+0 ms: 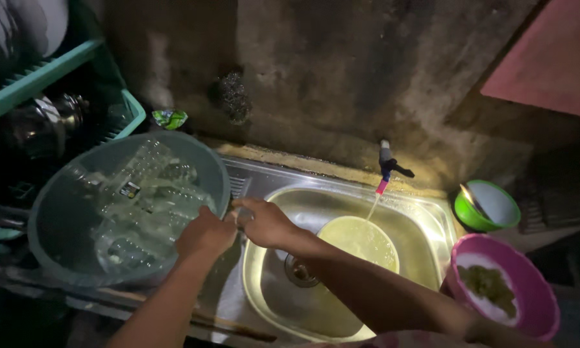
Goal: The person repeatedly rinses clear plastic bottles under running tap water in a kitchen sink. They fill each bottle, shake it, and pour the water out into a yellow bowl, then place the bottle into a pink colander. The cycle repeats for several bottles.
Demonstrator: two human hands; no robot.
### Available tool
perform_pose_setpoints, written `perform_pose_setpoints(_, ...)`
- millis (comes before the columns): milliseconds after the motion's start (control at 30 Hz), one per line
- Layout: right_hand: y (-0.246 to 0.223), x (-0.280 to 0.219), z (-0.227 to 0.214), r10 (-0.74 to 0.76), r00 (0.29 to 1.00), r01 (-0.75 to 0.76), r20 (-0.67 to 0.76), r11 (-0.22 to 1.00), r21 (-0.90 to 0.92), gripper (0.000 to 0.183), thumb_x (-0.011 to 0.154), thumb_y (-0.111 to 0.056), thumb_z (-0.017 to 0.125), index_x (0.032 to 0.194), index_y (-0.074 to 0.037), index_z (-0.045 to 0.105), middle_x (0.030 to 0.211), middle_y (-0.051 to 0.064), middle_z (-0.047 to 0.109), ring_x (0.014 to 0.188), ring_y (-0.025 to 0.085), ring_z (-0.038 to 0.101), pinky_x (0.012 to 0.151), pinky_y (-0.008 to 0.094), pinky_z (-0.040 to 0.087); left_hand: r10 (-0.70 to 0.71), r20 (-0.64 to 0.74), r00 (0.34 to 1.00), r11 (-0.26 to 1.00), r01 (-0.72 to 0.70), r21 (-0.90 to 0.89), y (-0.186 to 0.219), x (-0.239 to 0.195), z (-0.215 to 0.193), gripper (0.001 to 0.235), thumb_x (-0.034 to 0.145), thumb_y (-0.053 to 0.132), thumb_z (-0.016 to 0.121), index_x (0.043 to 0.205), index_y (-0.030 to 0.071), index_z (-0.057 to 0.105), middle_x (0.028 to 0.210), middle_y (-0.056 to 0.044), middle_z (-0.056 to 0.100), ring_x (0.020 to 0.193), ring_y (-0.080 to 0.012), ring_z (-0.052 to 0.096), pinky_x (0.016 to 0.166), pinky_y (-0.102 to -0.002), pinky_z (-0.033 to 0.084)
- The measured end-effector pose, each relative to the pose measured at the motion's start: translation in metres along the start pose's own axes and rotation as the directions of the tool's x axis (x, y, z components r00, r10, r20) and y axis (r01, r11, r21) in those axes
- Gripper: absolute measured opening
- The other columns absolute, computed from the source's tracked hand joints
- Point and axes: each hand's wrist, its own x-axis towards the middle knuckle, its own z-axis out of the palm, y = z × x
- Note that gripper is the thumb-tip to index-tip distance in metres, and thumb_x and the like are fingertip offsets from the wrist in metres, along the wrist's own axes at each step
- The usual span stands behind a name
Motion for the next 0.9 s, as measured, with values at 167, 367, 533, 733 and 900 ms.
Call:
perform_pose_setpoints(167, 0.008, -0.007, -0.016, -0.092, 0.996, 0.091, 0.001, 0.986, -0.139, 0.046, 0.096, -0.027, 0.061, 0.139, -0.011, 0.059, 0.137, 0.019, 0.061, 0.129, 0.034, 0.058, 0.106, 0.041, 0.045, -0.026, 0.148, 0.989, 0.995, 0.012, 0.095, 0.002, 0.009, 0.001, 0.069, 0.104, 0.059, 0.036, 0.138, 0.008, 0.068, 0.145, -0.020, 0.063, 0.135, -0.0402, 0.059, 0.114, -0.048, 0.044)
perform_pose_setpoints(367, 0.028, -0.010, -0.017, -0.123, 0.991, 0.118, -0.062, 0.991, -0.067, 0.043, 0.096, -0.020, 0.056, 0.137, -0.006, 0.059, 0.135, 0.019, 0.064, 0.126, 0.033, 0.062, 0.104, 0.040, 0.049, -0.108, 0.417, 0.903, 0.984, 0.157, -0.087, -0.018, 0.065, 0.019, 0.068, 0.100, 0.056, 0.046, 0.148, 0.008, 0.045, 0.150, -0.026, 0.048, 0.137, -0.0456, 0.050, 0.113, -0.055, 0.040)
perform_pose_setpoints(533, 0.037, -0.015, -0.016, -0.034, 0.995, 0.037, -0.095, 0.999, 0.028, 0.040, 0.096, -0.020, 0.054, 0.132, -0.006, 0.061, 0.128, 0.017, 0.068, 0.120, 0.029, 0.067, 0.101, 0.039, 0.051, -0.105, 0.517, 0.850, 0.184, 0.527, -0.830, -0.034, 0.109, 0.022, 0.083, 0.096, 0.053, 0.059, 0.155, 0.007, 0.025, 0.151, -0.033, 0.039, 0.135, -0.0516, 0.045, 0.111, -0.062, 0.039)
perform_pose_setpoints(733, 0.044, -0.027, -0.024, -0.055, 0.990, 0.051, -0.129, 0.998, -0.035, 0.038, 0.097, -0.019, 0.055, 0.131, -0.007, 0.064, 0.130, 0.015, 0.068, 0.121, 0.027, 0.065, 0.102, 0.038, 0.050, -0.110, 0.392, 0.913, -0.338, 0.336, -0.879, -0.029, 0.144, 0.016, 0.085, 0.087, 0.060, 0.058, 0.156, 0.019, 0.031, 0.155, -0.022, 0.035, 0.139, -0.0500, 0.037, 0.109, -0.065, 0.035)
perform_pose_setpoints(900, 0.045, -0.041, -0.034, 0.061, 0.985, -0.068, -0.161, 0.997, -0.043, 0.038, 0.098, -0.022, 0.057, 0.133, -0.009, 0.063, 0.133, 0.013, 0.067, 0.122, 0.024, 0.063, 0.102, 0.037, 0.050, -0.093, 0.325, 0.941, -0.326, 0.280, -0.903, -0.035, 0.176, 0.021, 0.066, 0.085, 0.056, 0.057, 0.143, 0.024, 0.054, 0.147, -0.002, 0.056, 0.135, -0.0281, 0.048, 0.106, -0.055, 0.035)
